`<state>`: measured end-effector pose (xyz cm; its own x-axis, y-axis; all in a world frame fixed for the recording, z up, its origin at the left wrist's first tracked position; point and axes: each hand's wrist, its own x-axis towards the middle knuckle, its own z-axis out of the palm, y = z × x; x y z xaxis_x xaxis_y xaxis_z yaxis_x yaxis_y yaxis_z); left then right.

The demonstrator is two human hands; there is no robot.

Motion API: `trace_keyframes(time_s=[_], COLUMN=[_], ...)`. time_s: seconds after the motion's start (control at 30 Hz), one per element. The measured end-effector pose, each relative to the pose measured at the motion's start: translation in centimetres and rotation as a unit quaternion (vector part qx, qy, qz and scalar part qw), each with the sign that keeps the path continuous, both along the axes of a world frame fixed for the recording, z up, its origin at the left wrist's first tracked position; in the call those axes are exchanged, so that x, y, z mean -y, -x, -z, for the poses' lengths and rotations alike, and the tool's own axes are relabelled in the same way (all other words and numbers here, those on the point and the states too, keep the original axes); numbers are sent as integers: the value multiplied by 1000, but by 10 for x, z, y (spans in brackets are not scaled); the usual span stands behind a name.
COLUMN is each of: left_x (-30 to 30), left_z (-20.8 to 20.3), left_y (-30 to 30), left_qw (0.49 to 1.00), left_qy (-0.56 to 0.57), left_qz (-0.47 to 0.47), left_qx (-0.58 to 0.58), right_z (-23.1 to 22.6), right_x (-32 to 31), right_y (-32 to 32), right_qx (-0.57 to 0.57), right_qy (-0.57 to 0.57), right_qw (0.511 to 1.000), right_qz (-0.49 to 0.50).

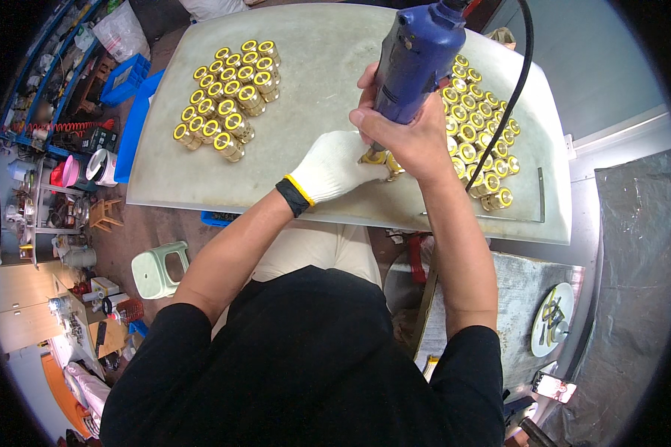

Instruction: The person assembles small metal components by hand, joining them with screws using an electric screwdriver.

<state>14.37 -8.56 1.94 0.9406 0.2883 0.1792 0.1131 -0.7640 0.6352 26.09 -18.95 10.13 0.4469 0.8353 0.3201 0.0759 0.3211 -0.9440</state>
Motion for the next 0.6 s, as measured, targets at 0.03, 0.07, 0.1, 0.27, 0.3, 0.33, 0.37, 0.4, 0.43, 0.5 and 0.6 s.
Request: trace_keyframes(time_s=[0.03,0.07,0.1,0.27,0.3,0.33,0.37,0.4,0.43,0.5,0.6], left_x=[0,1,2,0,0,-1,-1,-1,0,-4,-7], left_z=[1,2,2,-1,-2,-3,-2,-1,-1,-4,-13], left_y=[0,0,1,0,1,2,3,4,4,3,7], left_qw=[1000,1000,1000,1000,1000,1000,1000,1000,1000,1000,998], left_qy=[0,0,-5,-5,-2,1,0,-2,-3,7,19], left_qz=[0,1,-3,-6,2,9,9,12,15,26,56], left_qx=[4,4,16,22,3,-17,-16,3,22,3,6], right_z=[0,0,1,5,4,4,5,7,7,3,1], right_x=[0,1,0,-3,-3,-3,-3,-2,-2,-1,-1], right_y=[0,0,1,8,9,10,8,3,-2,-8,-8], right_qx=[2,2,8,3,-6,-15,-14,-20,-25,-23,-14], right_qy=[7,7,5,-30,-39,-48,-48,-67,-86,-77,-72], right_qw=[1000,1000,1000,997,997,997,997,997,996,996,996], right_qz=[6,7,8,73,65,56,56,16,-24,-43,-50])
